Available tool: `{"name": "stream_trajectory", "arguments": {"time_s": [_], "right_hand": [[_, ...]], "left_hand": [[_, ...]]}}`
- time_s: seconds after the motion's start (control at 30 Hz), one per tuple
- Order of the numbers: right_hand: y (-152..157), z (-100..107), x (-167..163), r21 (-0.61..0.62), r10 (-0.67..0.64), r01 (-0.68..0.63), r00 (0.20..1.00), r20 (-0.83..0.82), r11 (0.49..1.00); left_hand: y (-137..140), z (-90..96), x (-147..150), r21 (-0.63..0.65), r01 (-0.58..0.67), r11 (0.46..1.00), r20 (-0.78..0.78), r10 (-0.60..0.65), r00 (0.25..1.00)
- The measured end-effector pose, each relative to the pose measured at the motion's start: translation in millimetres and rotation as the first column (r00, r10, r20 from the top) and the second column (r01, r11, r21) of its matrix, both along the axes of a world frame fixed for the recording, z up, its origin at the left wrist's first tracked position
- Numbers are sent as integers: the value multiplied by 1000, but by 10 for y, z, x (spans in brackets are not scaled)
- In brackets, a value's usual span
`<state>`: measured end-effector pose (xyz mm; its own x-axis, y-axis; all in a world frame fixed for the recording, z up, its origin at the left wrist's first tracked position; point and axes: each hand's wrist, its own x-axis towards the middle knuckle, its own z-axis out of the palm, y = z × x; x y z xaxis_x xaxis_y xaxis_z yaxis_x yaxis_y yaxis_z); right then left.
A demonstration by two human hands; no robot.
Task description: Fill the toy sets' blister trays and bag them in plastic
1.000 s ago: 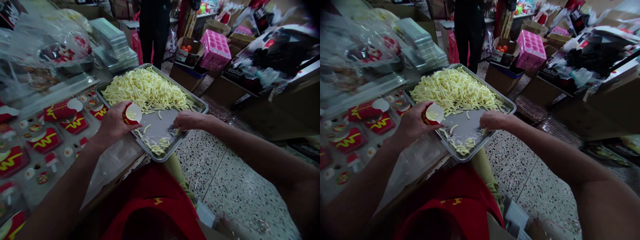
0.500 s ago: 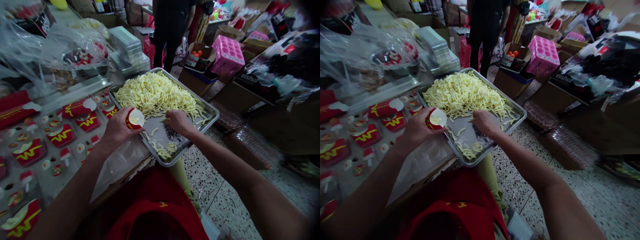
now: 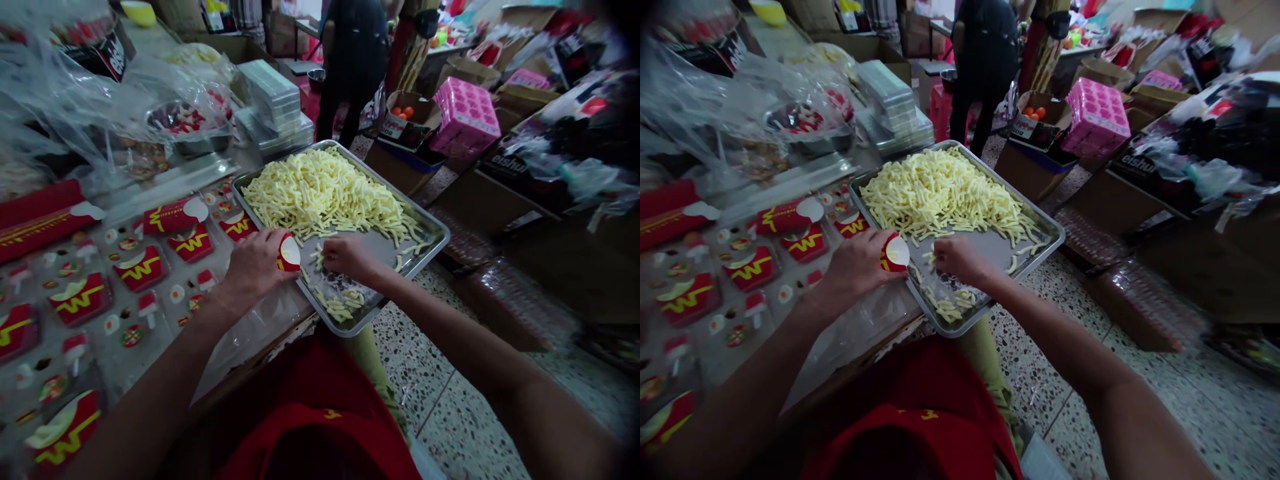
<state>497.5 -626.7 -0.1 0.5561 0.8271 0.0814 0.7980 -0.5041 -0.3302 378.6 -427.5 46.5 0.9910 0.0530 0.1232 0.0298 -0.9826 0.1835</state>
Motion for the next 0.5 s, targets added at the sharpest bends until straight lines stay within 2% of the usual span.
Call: {"name": "stream_trajectory", "arguments": {"time_s": [0.07,0.13,0.27,0.3,0.37,0.43,0.5], "right_hand": [[25,100,-49,138,-115,119,993,-38,983],[83,231,-122,205,-101,113,993,-68,972],[151,428,-225,62,-44,50,996,-84,997],[140,445,-232,57,-48,54,993,-104,997],[102,427,-230,122,-80,101,983,-163,987],[88,353,-215,243,-182,245,950,-256,939],[124,257,-210,353,-246,393,885,-395,849]], "left_hand": [[-102,22,34,78,15,997,19,-16,1000],[-213,5,104,93,52,994,39,-56,998],[-395,-148,271,-72,53,996,85,-46,995],[-428,-201,300,-124,37,992,112,-23,993],[-484,-302,333,-212,15,977,182,25,983],[-531,-384,341,-277,9,961,251,63,966],[-566,-440,331,-337,22,941,298,85,951]]}}
